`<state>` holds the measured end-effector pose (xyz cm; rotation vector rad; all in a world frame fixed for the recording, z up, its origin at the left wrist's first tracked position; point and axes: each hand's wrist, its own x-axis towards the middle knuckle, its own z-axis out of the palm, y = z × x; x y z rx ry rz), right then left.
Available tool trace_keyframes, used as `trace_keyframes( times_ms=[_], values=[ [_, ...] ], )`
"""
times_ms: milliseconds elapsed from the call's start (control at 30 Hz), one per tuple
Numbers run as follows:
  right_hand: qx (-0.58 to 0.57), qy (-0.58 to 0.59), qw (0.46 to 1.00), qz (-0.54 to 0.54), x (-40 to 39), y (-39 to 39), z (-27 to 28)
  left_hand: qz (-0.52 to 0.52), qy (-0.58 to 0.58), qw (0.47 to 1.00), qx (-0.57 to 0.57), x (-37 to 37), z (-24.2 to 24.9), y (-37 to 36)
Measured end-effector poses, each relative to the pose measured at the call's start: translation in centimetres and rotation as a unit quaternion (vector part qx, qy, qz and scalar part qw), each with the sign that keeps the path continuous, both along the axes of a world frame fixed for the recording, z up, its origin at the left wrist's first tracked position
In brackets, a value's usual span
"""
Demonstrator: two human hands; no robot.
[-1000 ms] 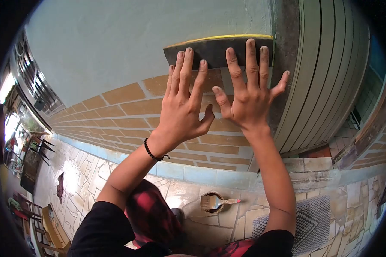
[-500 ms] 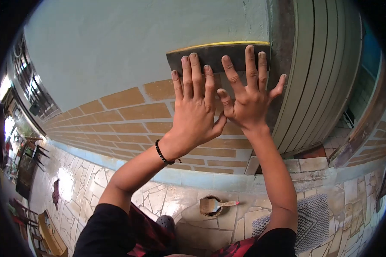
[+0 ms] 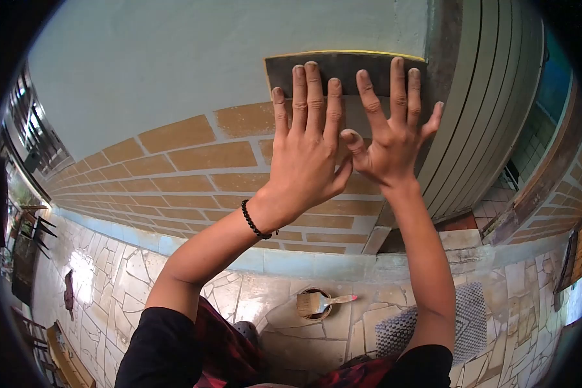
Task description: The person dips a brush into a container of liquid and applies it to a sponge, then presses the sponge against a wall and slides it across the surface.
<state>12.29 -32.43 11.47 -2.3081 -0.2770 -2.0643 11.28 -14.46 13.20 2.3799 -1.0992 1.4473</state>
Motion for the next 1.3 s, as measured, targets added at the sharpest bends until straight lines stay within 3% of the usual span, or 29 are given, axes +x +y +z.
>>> trace_keyframes(
  times_ms=[433, 733, 967, 1300],
  values=[
    [-0.053, 0.010, 0.998, -0.042, -0.1, -1.2, -0.3, -0.073, -0.012, 0.997, -0.029, 2.6, -0.9, 1.2],
    [-0.061, -0.043, 0.997, -0.016, 1.3, -1.3, -0.2, -0.109, -0.055, 0.993, 0.003, 4.2, 0.0, 3.6],
    [-0.059, -0.019, 0.997, -0.049, 1.2, -1.3, -0.6, -0.146, -0.041, 0.988, 0.025, 5.3, 0.3, 4.8],
    [-0.035, 0.042, 0.997, -0.061, 0.4, -1.2, -0.7, -0.106, -0.022, 0.993, 0.037, 4.1, 0.7, 4.4]
  ],
)
